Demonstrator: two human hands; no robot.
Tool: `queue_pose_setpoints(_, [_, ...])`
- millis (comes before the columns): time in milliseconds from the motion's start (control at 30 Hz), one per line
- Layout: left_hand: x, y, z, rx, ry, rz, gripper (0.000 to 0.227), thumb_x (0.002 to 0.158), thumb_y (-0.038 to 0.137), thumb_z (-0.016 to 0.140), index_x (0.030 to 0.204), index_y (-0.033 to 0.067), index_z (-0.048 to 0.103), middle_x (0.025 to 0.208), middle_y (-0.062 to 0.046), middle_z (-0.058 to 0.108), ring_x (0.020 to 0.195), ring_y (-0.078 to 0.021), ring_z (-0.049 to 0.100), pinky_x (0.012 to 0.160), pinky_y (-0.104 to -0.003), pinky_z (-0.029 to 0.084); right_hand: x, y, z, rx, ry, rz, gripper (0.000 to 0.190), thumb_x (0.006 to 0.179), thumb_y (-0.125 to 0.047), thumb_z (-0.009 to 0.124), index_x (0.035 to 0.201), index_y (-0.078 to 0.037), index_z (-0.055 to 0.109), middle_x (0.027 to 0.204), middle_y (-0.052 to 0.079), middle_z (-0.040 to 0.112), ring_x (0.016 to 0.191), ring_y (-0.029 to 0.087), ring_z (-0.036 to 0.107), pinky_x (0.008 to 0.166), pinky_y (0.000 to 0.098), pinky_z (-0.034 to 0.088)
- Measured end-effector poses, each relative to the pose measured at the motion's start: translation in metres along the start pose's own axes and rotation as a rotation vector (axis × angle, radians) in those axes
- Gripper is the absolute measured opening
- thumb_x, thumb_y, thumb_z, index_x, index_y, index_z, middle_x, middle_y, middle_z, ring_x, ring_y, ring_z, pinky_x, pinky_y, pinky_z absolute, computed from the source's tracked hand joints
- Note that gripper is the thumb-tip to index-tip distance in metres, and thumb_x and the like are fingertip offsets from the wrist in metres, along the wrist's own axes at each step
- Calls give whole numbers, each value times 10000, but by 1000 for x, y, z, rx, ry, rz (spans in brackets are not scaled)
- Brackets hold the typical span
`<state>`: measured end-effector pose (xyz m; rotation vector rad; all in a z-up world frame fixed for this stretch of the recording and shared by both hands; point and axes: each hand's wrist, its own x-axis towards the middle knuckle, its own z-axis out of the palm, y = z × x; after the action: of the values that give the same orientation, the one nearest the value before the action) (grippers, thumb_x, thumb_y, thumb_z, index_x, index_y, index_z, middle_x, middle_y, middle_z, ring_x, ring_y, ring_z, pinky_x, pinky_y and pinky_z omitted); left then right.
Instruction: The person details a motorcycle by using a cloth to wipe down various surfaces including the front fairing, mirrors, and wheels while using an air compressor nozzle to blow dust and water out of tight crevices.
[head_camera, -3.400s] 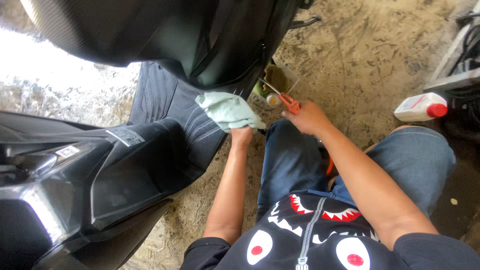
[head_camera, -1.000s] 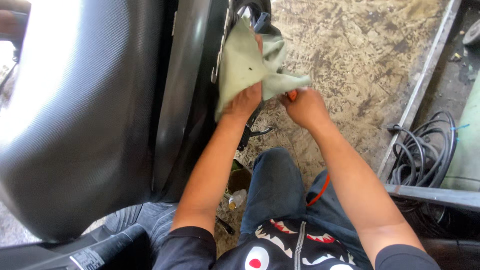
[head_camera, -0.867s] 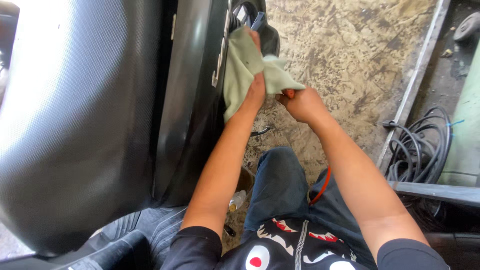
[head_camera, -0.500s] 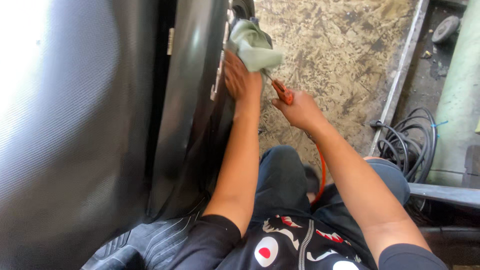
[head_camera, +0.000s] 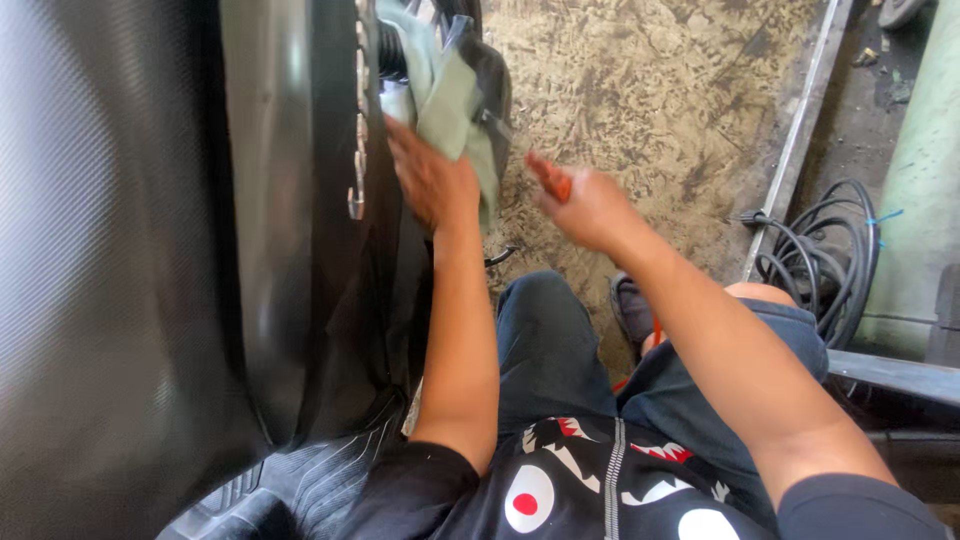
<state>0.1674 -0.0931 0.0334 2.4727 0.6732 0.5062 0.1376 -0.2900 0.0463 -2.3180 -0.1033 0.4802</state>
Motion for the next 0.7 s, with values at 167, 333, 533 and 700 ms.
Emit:
queue_pose_setpoints(167, [-16, -33, 13, -68, 13, -10, 899, 1070, 307, 716, 1615, -43, 92, 1635, -344, 285, 1457, -512, 405, 1172, -553, 408, -6, 26, -12, 97, -3, -115, 405, 876, -437, 751, 1104, -102, 745, 901, 156, 747, 846, 291, 724, 791, 430, 549])
queue_pose_setpoints(333, [14, 20, 9, 222, -166, -259, 1140, 823, 415, 759, 1643, 27, 70, 1675, -204, 245, 1501, -405, 353, 1263, -539, 311, 50, 55, -14, 601, -68, 263, 377, 925, -377, 760, 974, -14, 671, 706, 92, 591, 563, 229, 581, 528, 411, 509])
queue_pose_setpoints(533, [-18, 45, 40, 619, -135, 90, 1240, 835, 658, 739, 1614, 50, -10, 1724, -151, -10, 1609, -427, 31, 1304, -636, 56, 66, 72, 49, 371, -181, 359, 375, 903, -379, 749, 995, -18, 697, 737, 106, 682, 532, 209, 662, 520, 377, 583])
queue_pose_setpoints(700, [-97, -12, 91, 237, -159, 310, 1343, 713, 752, 773, 1567, 6, 52, 1653, -184, 13, 1513, -501, 62, 1189, -716, 33, 71, 100, 72, 296, -269, 381, 297, 884, -196, 633, 1078, 12, 715, 862, 144, 737, 601, 279, 762, 519, 445, 642])
